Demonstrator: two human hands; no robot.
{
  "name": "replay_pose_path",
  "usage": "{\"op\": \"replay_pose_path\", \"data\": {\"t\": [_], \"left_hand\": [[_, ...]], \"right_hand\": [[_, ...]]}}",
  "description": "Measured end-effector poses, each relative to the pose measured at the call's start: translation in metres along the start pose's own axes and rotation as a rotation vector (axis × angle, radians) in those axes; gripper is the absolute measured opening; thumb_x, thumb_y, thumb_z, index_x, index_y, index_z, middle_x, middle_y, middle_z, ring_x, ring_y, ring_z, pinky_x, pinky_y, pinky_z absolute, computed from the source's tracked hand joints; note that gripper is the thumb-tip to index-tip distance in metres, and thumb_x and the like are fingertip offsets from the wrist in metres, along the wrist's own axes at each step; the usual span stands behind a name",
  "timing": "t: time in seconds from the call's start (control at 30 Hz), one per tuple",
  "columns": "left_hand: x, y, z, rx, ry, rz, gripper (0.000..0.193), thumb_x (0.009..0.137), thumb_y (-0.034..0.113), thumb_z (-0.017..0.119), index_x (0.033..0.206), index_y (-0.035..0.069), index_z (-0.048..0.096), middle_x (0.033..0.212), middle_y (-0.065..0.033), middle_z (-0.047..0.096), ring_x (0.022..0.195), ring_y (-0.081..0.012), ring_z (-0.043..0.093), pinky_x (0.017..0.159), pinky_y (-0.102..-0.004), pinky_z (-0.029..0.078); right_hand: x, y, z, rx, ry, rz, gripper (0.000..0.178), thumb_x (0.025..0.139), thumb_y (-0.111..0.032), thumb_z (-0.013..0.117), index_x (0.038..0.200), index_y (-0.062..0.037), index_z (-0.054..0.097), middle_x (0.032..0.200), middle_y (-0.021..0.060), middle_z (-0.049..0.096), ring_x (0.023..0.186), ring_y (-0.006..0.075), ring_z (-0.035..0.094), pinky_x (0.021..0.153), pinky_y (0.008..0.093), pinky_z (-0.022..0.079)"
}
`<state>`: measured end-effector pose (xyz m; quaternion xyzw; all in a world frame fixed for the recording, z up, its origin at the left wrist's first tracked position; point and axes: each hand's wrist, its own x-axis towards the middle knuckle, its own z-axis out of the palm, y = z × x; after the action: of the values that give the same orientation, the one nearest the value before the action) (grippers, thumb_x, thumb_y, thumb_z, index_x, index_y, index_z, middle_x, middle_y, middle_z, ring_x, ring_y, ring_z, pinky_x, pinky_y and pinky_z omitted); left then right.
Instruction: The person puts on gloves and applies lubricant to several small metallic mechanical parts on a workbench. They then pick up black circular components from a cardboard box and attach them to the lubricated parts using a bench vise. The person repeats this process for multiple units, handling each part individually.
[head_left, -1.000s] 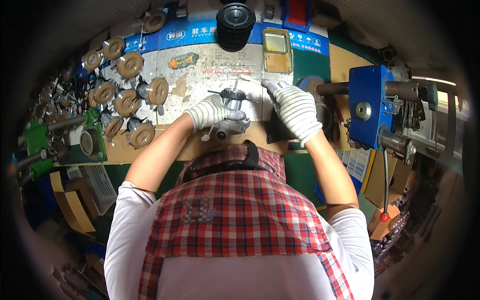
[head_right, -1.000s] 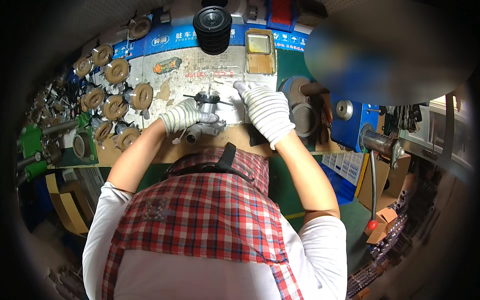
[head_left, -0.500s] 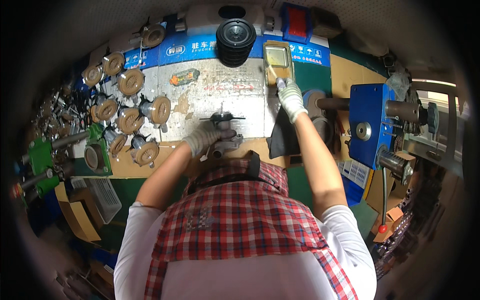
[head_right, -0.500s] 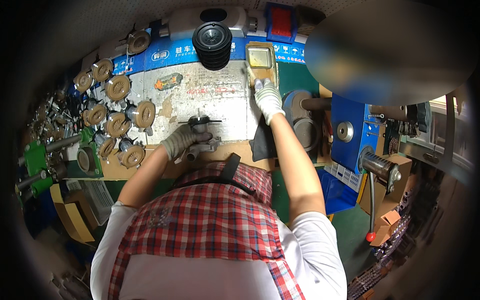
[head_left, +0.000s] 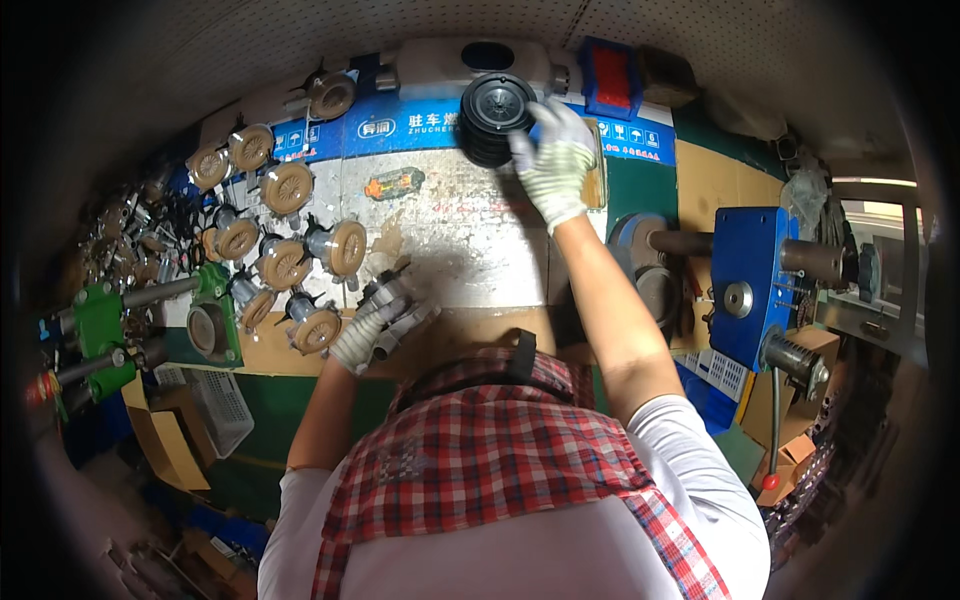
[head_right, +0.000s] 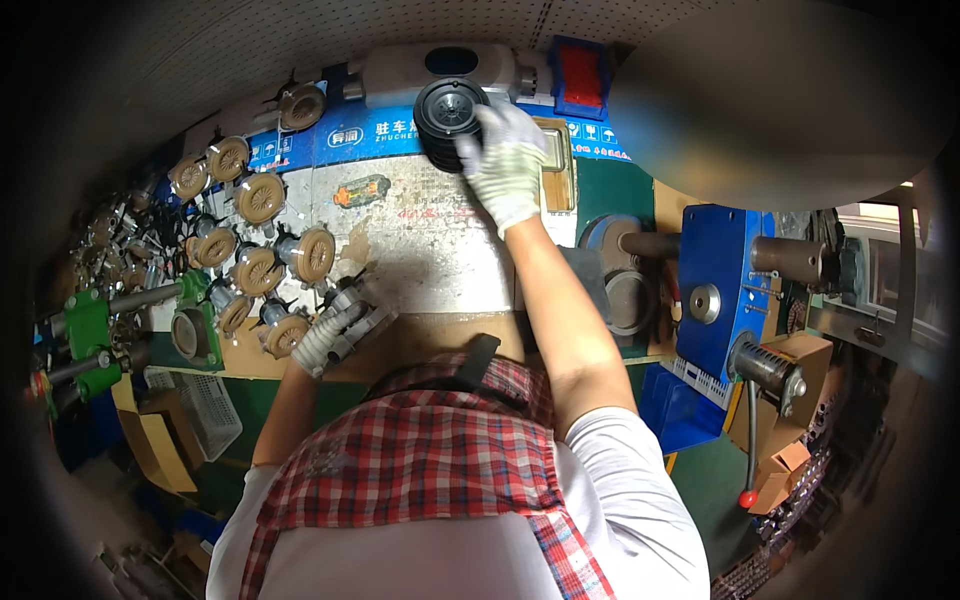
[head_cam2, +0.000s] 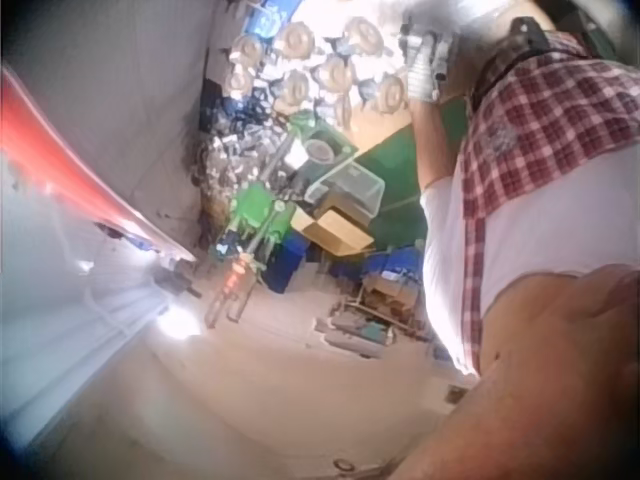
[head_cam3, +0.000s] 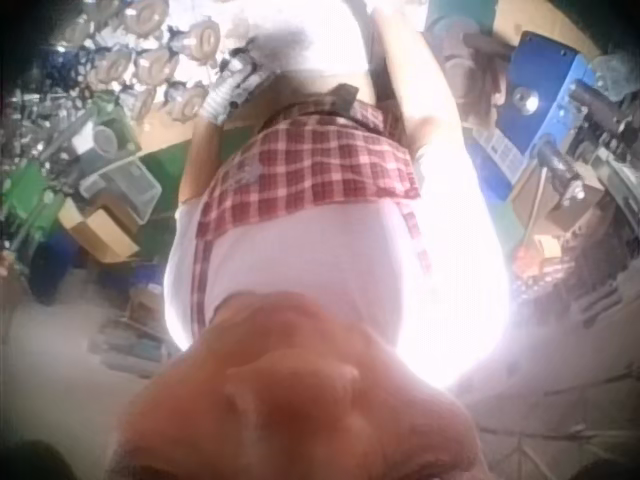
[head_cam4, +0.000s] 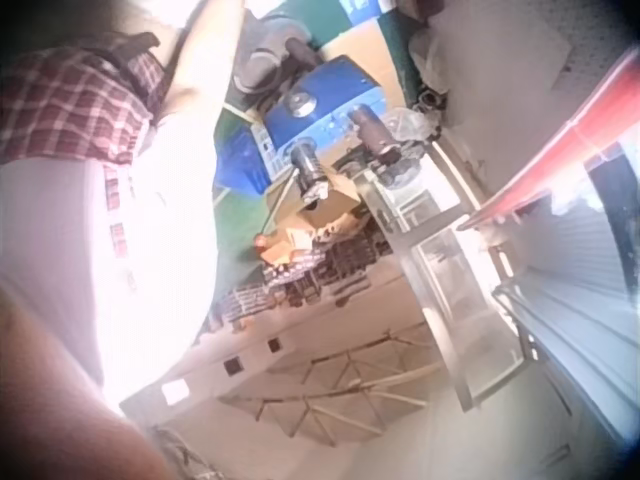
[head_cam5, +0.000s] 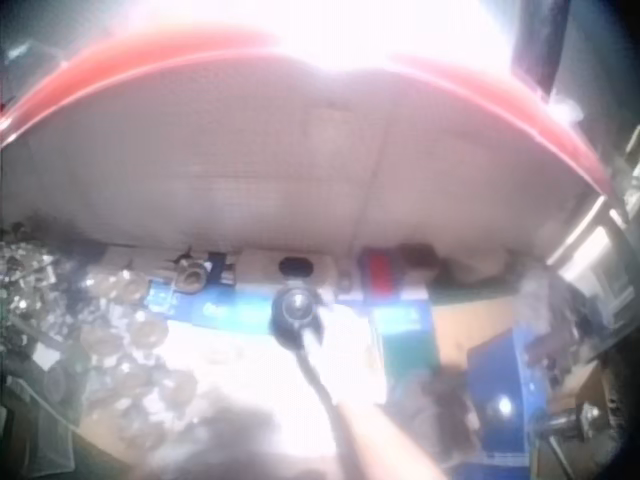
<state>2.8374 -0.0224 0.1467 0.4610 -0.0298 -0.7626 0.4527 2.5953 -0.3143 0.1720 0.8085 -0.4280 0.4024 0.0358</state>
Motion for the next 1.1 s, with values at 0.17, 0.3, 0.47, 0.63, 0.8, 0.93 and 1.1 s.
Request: {"op": "replay_pose_path", "data": {"t": [0.17,0.3,0.47,0.63,0.8,0.93,1.1], "left_hand": [[0.012,0.002,-0.01,0.749,0.147,0.331,0.048,0.088,0.031,0.076,0.123,0.001,0.062,0.114,-0.0125,0.069,0.101,-0.026,0.068,0.088,-0.0355,0.056],[0.016,0.021,0.037,1.233,0.203,0.431,0.075,0.069,0.044,0.087,0.125,0.003,0.059,0.115,-0.0099,0.067,0.104,-0.0306,0.062,0.096,-0.0395,0.049],[-0.005,0.011,0.096,1.694,0.592,1.146,0.066,0.06,0.025,0.086,0.12,0.008,0.064,0.125,-0.012,0.06,0.118,-0.0361,0.052,0.104,-0.0444,0.042],[-0.013,-0.009,0.13,1.74,0.454,1.233,0.066,0.063,0.027,0.081,0.123,0.01,0.064,0.125,-0.014,0.061,0.118,-0.0362,0.054,0.103,-0.0447,0.044],[-0.004,-0.047,0.152,1.503,0.28,1.28,0.06,0.07,0.035,0.074,0.122,0.008,0.063,0.125,-0.0132,0.061,0.118,-0.0325,0.055,0.103,-0.044,0.043],[0.006,-0.077,0.176,1.16,0.118,1.192,0.055,0.074,0.034,0.071,0.122,0.009,0.063,0.123,-0.0128,0.063,0.118,-0.03,0.056,0.103,-0.0438,0.043],[0.059,-0.139,0.195,1.296,-0.082,0.851,0.048,0.086,0.043,0.06,0.122,0.011,0.065,0.123,-0.0137,0.065,0.116,-0.0311,0.059,0.101,-0.0447,0.045]], "right_hand": [[0.032,-0.023,0.016,-0.255,-0.408,-0.237,0.05,0.081,-0.028,0.074,0.127,-0.016,0.058,0.119,0.0055,0.064,0.115,0.0222,0.059,0.107,0.0458,0.038],[0.054,-0.045,-0.007,-0.225,-0.484,-0.084,0.027,0.088,-0.012,0.062,0.114,-0.0147,0.06,0.091,0.0118,0.07,0.091,0.0309,0.068,0.09,0.0459,0.049],[0.008,-0.089,-0.117,1.226,-0.188,0.576,0.041,0.1,-0.029,0.056,0.131,-0.0012,0.055,0.117,0.0117,0.066,0.107,0.0194,0.063,0.093,0.0317,0.052],[-0.058,-0.128,-0.203,1.195,-0.519,0.742,0.051,0.102,-0.041,0.056,0.13,0.0013,0.053,0.12,0.0136,0.062,0.112,0.0194,0.058,0.099,0.0306,0.045],[-0.084,-0.127,-0.232,0.93,-0.477,0.676,0.059,0.1,-0.051,0.055,0.124,0.0038,0.054,0.113,0.0202,0.065,0.107,0.0269,0.063,0.095,0.0352,0.048],[-0.104,-0.111,-0.26,0.824,-0.444,0.684,0.054,0.1,-0.052,0.053,0.119,-0.001,0.057,0.107,0.0231,0.067,0.104,0.0373,0.066,0.092,0.041,0.05],[-0.148,-0.05,-0.268,0.659,-0.388,0.805,0.058,0.103,-0.053,0.043,0.11,0.0013,0.062,0.101,0.0253,0.068,0.1,0.0423,0.064,0.09,0.0414,0.049]]}}
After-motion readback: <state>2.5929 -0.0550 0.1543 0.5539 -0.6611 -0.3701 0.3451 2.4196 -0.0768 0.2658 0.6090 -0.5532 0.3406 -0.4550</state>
